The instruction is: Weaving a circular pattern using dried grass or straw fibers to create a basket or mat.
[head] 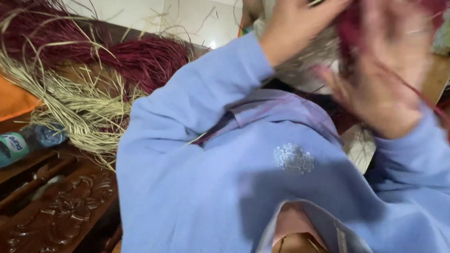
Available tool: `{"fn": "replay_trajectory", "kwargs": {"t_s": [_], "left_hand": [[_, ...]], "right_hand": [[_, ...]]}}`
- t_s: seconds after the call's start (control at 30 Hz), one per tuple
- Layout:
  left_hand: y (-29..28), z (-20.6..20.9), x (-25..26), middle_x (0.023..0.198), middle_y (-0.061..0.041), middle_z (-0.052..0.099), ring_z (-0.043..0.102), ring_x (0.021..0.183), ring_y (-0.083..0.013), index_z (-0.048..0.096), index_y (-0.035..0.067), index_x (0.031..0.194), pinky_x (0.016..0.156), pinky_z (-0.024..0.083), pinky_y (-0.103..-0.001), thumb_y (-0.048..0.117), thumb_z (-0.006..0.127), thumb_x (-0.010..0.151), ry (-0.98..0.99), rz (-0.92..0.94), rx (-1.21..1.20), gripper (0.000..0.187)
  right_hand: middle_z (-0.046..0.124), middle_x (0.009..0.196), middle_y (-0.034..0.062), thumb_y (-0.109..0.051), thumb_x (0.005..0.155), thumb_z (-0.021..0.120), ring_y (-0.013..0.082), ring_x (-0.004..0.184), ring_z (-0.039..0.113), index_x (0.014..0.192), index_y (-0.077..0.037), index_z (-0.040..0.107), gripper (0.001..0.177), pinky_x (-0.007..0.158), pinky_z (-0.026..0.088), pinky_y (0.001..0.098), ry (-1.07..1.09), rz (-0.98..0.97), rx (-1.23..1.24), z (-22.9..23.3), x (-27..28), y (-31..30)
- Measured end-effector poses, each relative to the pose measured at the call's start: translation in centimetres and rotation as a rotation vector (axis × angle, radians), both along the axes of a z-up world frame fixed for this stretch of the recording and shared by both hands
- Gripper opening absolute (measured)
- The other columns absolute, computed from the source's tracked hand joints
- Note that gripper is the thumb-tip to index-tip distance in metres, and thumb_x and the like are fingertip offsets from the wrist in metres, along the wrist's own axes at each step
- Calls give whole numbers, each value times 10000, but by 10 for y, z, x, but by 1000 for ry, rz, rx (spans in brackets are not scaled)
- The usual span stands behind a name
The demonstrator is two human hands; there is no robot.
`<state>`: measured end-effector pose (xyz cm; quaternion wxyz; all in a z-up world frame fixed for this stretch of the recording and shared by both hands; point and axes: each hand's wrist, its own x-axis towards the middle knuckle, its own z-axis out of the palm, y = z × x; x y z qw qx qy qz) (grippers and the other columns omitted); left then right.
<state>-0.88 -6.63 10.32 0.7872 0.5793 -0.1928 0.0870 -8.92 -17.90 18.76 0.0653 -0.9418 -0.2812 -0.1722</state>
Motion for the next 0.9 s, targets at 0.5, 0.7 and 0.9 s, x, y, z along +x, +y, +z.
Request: {"fn": "replay_trajectory", "kwargs": {"t_s": [0.5,0.7,0.9], "left_hand": [[12,-57,-24,749,-140,616,551,679,-216,616,-18,872,581,433,-295,336,598,756,444,-127,-61,373],[2,-176,0,811,-133,648,593,877,-312,644,91,815,792,439,-381,531,602,677,620,-11,456,463],[-5,-156,-4,670,-94,636,611,722,-276,628,99,733,683,455,-364,441,624,683,444,-54,463,346]], "right_hand": [[566,1016,36,-163,758,525,62,603,562,1103,-159,572,348,415,395,179,-240,-127,-679,-43,-17,-4],[473,1022,207,-93,755,527,378,754,579,1088,6,521,347,596,491,455,380,-73,-21,-114,3,0],[562,982,105,-118,778,509,310,849,560,1020,-78,591,258,700,445,406,275,77,3,-48,-30,-11]]}}
